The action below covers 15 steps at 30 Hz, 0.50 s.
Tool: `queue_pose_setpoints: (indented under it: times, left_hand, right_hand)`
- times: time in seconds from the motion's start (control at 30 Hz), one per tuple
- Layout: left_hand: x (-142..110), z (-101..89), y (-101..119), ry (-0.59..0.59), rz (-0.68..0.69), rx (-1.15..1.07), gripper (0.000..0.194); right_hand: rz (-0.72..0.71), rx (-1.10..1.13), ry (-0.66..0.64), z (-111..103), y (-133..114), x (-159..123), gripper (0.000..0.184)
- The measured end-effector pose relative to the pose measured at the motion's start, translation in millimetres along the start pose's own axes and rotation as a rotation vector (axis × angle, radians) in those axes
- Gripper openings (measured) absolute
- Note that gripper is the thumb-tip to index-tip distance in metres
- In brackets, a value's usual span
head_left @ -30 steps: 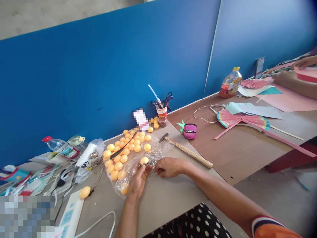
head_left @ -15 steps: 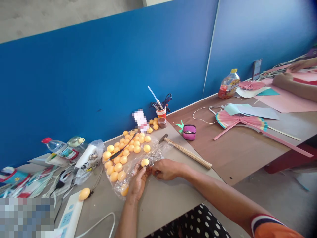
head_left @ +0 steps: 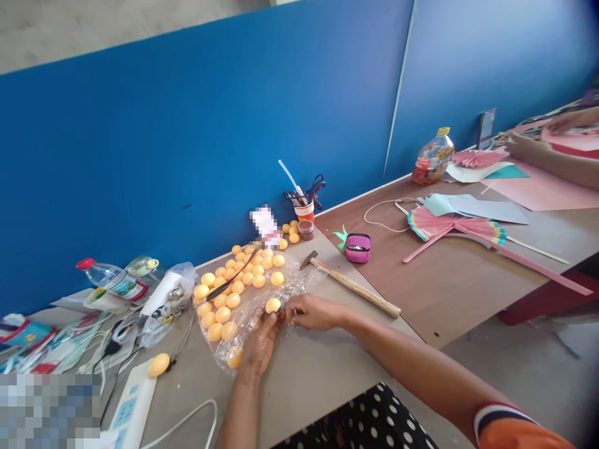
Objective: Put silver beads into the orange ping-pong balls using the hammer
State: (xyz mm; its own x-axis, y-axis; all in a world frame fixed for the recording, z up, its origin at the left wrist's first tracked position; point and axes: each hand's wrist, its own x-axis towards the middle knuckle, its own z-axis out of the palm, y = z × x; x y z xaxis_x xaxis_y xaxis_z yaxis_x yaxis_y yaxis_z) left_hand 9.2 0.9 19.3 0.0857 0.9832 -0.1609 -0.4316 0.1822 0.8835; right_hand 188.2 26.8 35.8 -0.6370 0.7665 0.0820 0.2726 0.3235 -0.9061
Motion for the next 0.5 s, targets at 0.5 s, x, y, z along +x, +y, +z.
queue_pose_setpoints:
  times: [0.5]
  left_hand:
    - [-1.7, -1.3, 0.4, -0.016, -0.013, 0.012, 0.038]
  right_hand:
    - [0.107, 0.865, 0.145, 3.9, 5.4, 8.1, 0.027]
